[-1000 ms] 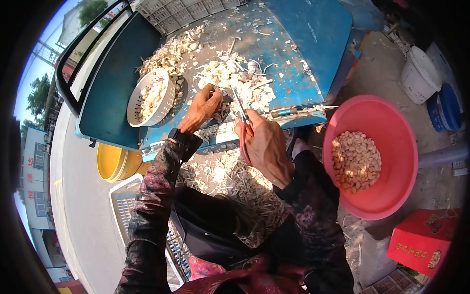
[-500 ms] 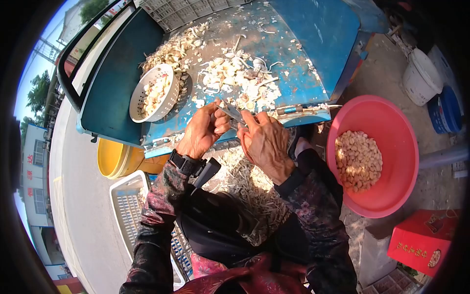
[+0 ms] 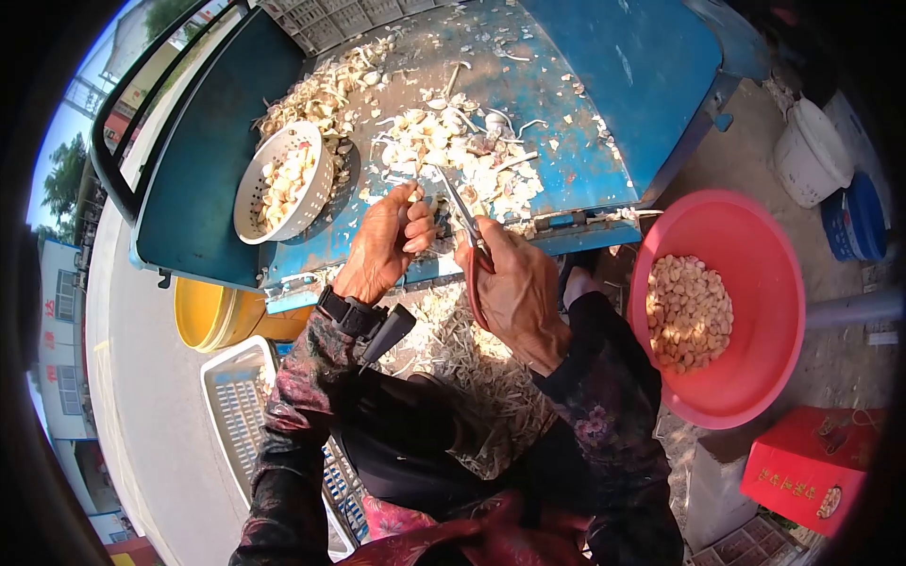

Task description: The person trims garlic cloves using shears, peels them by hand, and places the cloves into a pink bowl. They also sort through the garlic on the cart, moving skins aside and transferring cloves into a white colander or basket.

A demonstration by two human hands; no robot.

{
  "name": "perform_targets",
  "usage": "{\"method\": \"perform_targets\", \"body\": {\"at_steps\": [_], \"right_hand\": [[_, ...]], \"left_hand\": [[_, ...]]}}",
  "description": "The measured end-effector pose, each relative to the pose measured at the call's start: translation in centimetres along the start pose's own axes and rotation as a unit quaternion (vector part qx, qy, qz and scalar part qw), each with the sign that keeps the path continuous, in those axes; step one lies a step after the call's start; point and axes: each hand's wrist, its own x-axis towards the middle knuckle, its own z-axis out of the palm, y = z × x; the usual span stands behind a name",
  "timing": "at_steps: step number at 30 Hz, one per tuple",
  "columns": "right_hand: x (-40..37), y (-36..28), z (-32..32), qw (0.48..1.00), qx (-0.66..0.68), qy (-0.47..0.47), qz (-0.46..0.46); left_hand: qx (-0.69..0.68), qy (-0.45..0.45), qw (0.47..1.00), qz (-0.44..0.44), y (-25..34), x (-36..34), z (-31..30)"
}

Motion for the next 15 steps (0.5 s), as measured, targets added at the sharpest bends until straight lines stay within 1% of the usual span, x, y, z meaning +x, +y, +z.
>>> {"method": "perform_targets", "body": {"at_steps": [1, 2, 3, 4, 5, 6, 7, 8, 9, 10, 11, 12, 14, 15], "right_hand": [[0.3, -0.8, -0.8, 0.999, 0.023, -0.011, 0.025], [0.5, -1.1, -1.2, 0.999, 0.023, -0.012, 0.022], [0.8, -1.3, -1.5, 0.999, 0.020, -0.019, 0.041], [0.8, -1.3, -1.7, 0.998, 0.017, -0.025, 0.060], [0.8, -1.1, -1.4, 0.998, 0.028, -0.015, 0.060], [0.7, -0.9, -1.2, 0.998, 0.026, -0.013, 0.059], [0.6, -0.6, -1.1, 0.999, 0.013, -0.013, 0.043], [0.5, -0.5, -1.1, 1.000, 0.000, -0.014, 0.026], [0.4, -0.5, -1.3, 0.999, 0.021, -0.033, 0.032], [0.4, -0.5, -1.5, 0.999, 0.021, -0.033, 0.032], [0.3, -0.7, -1.5, 0.998, 0.028, -0.033, 0.035], [0.3, -1.0, -1.5, 0.998, 0.036, -0.032, 0.037], [0.4, -1.2, -1.6, 0.998, 0.023, -0.035, 0.040], [0.4, -1.2, -1.7, 0.998, 0.008, -0.037, 0.047]], "left_hand": [[0.035, 0.004, 0.999, 0.026, 0.8, 1.0, -0.4], [0.114, 0.004, 0.990, 0.086, 1.3, 1.8, -0.7], [0.243, 0.014, 0.961, 0.130, 1.9, 3.3, -1.3], [0.367, 0.024, 0.914, 0.170, 2.2, 5.2, -2.1], [0.367, 0.023, 0.914, 0.172, 2.2, 7.0, -2.9], [0.548, 0.016, 0.775, 0.314, 2.2, 8.2, -2.8], [0.689, 0.008, 0.581, 0.433, 2.0, 8.9, -2.9], [0.689, 0.007, 0.581, 0.433, 1.7, 9.6, -3.1], [0.743, 0.005, 0.544, 0.389, 2.0, 9.1, -2.0], [0.794, 0.002, 0.503, 0.342, 2.2, 8.7, -1.2], [0.815, 0.027, 0.469, 0.338, 2.3, 8.6, -0.7], [0.816, 0.028, 0.467, 0.338, 2.4, 8.8, -1.1], [0.753, -0.011, 0.549, 0.362, 2.5, 9.9, -2.3], [0.737, 0.011, 0.547, 0.396, 2.6, 9.3, -2.1]]}}
